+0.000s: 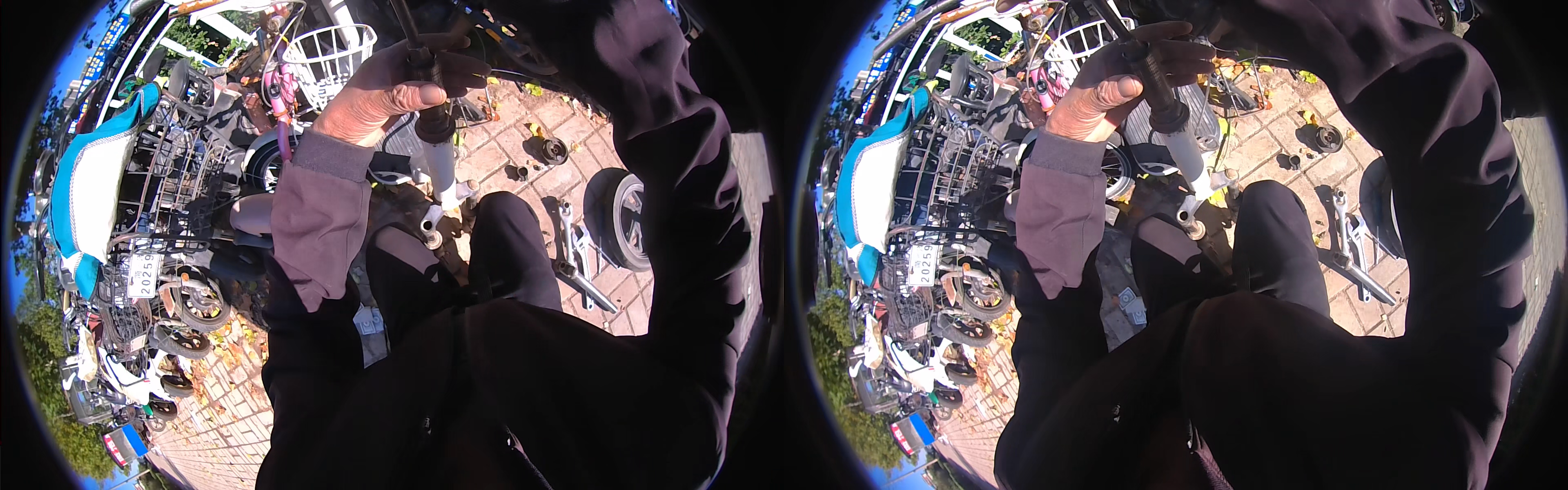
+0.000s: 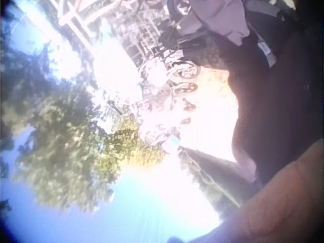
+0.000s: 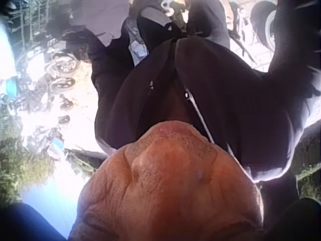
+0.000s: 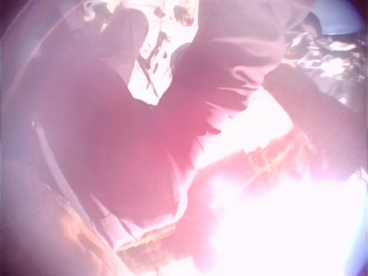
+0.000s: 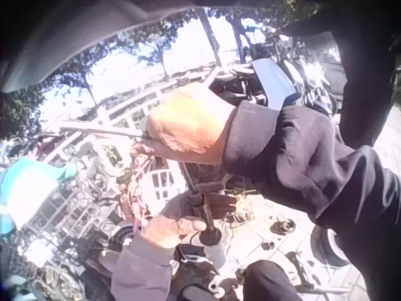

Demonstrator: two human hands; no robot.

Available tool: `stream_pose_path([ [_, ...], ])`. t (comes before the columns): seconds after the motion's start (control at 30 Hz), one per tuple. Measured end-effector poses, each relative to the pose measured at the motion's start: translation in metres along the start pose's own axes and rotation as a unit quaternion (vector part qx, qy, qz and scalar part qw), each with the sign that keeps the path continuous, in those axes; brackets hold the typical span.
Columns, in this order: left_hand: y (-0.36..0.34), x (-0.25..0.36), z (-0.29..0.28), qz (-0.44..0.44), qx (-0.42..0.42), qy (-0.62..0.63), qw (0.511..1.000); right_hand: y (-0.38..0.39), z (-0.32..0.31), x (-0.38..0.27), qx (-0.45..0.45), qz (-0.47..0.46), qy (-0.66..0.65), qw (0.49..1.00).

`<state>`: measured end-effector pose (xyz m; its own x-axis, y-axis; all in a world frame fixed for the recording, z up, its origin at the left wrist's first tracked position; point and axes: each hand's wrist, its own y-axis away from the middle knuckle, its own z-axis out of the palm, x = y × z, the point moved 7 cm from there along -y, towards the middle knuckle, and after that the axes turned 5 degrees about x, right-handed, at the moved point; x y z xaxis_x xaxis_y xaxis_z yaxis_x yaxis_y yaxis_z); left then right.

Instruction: The person uses a T-handle wrench to loosen and remove a bolt from the scooter's handlebar stem. They then detach the handlebar assembly and set it aside, exposing the internal components of the stem.

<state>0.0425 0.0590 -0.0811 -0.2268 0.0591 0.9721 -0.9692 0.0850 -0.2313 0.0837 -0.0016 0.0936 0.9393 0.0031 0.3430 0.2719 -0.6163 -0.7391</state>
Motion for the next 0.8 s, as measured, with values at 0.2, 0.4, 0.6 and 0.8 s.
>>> stream_pose_path([
  [0.2,-0.016,-0.013,0.018,-0.045,0.112,0.095,0.988,0.0,0.0,0.01,-0.028,0.017,-0.007,0.999],
  [0.4,-0.002,-0.019,0.018,-0.026,0.259,0.097,0.961,-0.001,0.004,0.006,-0.039,0.038,-0.019,0.998],
  [0.6,-0.003,-0.026,0.014,0.002,0.329,0.067,0.942,0.0,-0.007,-0.01,-0.005,0.067,0.114,0.991],
  [0.8,0.004,-0.017,0.011,0.099,0.464,-0.063,0.878,-0.002,-0.008,-0.034,-0.161,0.107,0.274,0.942],
])
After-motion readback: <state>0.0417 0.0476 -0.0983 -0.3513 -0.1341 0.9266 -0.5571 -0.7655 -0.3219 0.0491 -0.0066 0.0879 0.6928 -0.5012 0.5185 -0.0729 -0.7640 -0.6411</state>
